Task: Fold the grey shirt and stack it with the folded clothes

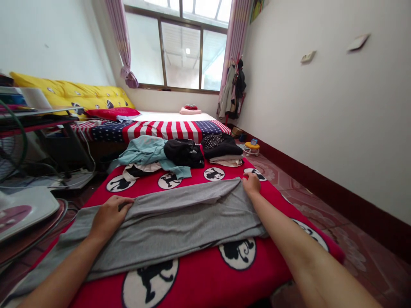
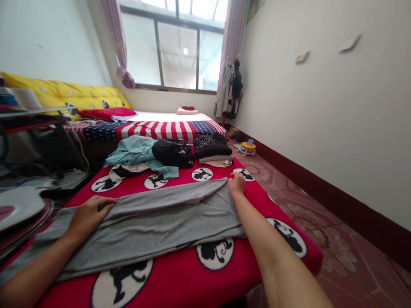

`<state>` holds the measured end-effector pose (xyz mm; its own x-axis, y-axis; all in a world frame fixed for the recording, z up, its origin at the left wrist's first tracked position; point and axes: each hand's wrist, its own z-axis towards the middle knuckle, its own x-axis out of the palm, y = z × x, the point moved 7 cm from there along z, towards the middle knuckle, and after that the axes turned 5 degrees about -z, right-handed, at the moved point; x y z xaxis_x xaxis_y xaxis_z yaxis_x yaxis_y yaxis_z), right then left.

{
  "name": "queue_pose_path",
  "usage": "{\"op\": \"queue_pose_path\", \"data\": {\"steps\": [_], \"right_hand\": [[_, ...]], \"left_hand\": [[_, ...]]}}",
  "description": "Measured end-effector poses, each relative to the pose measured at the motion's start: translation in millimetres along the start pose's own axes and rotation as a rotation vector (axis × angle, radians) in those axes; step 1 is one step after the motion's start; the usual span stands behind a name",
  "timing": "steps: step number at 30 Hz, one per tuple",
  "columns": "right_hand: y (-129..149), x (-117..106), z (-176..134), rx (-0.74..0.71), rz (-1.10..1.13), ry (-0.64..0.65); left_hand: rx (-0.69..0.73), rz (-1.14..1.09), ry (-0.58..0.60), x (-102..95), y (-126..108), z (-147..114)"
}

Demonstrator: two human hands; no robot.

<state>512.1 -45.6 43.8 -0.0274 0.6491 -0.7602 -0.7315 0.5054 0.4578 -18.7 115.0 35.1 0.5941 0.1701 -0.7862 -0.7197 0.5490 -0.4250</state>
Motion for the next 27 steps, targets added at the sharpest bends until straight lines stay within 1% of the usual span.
{"op": "queue_pose_path", "data": {"steps": [2, 3, 4, 5, 7, 9, 11, 13, 15, 17, 19, 21, 23, 27], "right_hand": [[11, -3, -8, -0.088, 0.046, -0.022], [18, -3, -12, -0.148, 0.072, -0.006], [24, 0, -18, -0.207, 0.096, 0.023], [30, 3, -23, -0.259, 0.117, 0.060], [39, 8, -31, -0.318, 0.144, 0.119], [47, 9, -37, -0.331, 0.156, 0.127], [60, 5, -47, -0.352, 0.168, 0.119], [78, -1, -63, -0.408, 0.206, 0.143], [93, -7, -85, -0.466, 0.253, 0.201], [103, -13, -106, -0.509, 0.275, 0.253], [108, -17, -119, -0.546, 0.259, 0.262], [110, -18, -123, -0.580, 0.220, 0.243], [112, -16, -120, -0.616, 0.149, 0.226], [116, -12, -107, -0.675, 0.015, 0.160]], "left_hand": [[0.072, 0.051, -0.089, -4.6, -10, -3], [0.114, 0.059, -0.123, -6.6, -19, -5], [0.162, 0.041, -0.131, -6.8, -30, -8], [0.211, -0.001, -0.109, -4.8, -43, -10], [0.300, -0.107, 0.002, 5.1, -72, -16], [0.364, -0.157, 0.125, 18.9, -98, -22], [0.408, -0.142, 0.195, 32.0, -115, -28], [0.443, -0.121, 0.207, 41.6, -124, -31], [0.464, -0.114, 0.182, 46.9, -126, -32], [0.472, -0.101, 0.146, 48.8, -127, -32], [0.483, -0.064, 0.122, 48.6, -128, -31], [0.508, -0.019, 0.105, 46.1, -133, -28], [0.553, 0.023, 0.082, 41.0, -140, -25], [0.640, 0.074, -0.027, 24.5, -150, -16]]}}
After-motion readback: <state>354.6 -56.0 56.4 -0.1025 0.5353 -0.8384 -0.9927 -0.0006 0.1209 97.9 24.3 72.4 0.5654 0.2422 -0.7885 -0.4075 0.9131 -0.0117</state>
